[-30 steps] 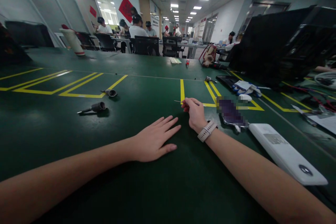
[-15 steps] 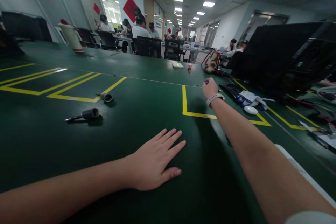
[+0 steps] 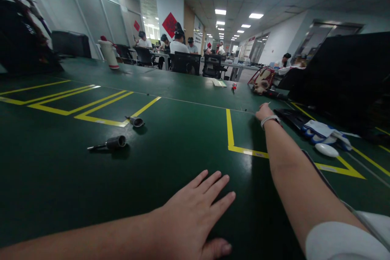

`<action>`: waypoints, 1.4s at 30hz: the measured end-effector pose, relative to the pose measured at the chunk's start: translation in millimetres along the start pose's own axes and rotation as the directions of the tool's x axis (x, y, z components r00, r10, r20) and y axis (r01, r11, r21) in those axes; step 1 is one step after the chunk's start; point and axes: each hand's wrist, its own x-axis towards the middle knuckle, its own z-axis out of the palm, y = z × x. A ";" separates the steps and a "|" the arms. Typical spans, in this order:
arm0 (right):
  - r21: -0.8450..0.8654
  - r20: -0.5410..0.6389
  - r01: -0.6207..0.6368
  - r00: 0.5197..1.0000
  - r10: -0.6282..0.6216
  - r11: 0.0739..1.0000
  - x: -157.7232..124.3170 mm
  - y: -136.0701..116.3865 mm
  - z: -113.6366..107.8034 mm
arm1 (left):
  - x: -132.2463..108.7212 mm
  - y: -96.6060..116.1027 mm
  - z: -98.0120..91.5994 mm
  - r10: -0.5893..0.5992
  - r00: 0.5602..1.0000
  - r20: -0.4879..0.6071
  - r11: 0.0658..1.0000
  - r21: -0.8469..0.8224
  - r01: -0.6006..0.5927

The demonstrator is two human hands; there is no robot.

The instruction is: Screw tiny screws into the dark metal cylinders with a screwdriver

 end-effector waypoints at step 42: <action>0.959 -0.121 0.236 0.839 -0.530 0.156 -336.0 1.4 -55.9 | 0.1 -16.8 8.0 -0.127 0.865 -0.485 0.992 -0.067 0.107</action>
